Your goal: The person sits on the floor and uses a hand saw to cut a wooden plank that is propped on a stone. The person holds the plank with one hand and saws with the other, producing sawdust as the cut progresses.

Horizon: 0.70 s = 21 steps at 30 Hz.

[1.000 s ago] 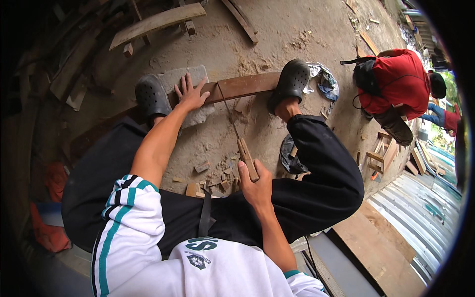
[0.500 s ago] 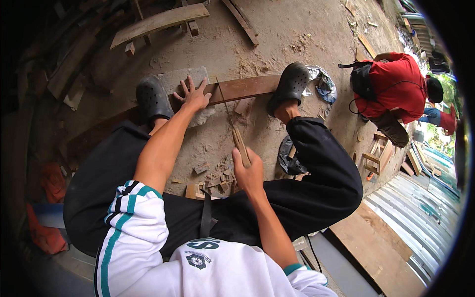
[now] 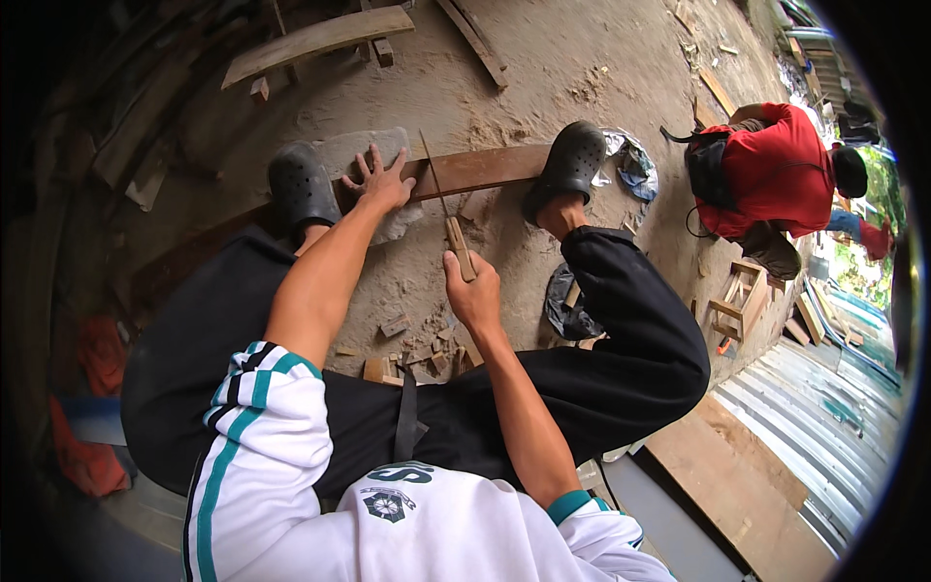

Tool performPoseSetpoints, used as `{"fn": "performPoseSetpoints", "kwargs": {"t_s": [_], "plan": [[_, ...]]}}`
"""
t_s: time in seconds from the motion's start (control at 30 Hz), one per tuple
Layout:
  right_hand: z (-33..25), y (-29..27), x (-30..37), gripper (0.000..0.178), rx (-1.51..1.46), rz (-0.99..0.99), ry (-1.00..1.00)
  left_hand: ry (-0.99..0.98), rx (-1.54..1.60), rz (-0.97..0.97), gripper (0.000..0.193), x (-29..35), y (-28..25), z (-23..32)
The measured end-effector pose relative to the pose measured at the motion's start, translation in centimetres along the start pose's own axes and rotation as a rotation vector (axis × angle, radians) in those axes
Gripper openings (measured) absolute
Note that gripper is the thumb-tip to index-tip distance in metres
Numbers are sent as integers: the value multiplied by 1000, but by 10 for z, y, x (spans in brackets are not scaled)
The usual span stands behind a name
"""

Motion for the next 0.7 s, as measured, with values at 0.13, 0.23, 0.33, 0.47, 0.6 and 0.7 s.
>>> {"fn": "performPoseSetpoints", "kwargs": {"t_s": [0.13,0.23,0.33,0.47,0.6,0.7], "plan": [[-5,-20,63,32,-80,-18,4,-10,2,20,73,2,-3,-11],[0,-18,62,31,-60,-32,-2,1,-11,42,76,2,-4,-17],[22,6,9,28,-56,-10,-1,53,-54,41,83,-3,1,-3],[21,3,16,27,-86,-31,-68,100,-134,-14,96,12,0,-5],[3,-21,60,28,-32,-31,-44,113,-154,24,100,10,-9,-13],[8,-8,38,29,-53,-26,-18,119,-167,33,100,12,-11,-12]]}}
Point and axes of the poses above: each hand's wrist, its own x-axis away from the middle knuckle, its own y-axis out of the palm, z = x × y, the point moved 6 cm from there along -x, towards the middle knuckle, and after that the axes turned 1 degree about y, right-handed, at the moved point
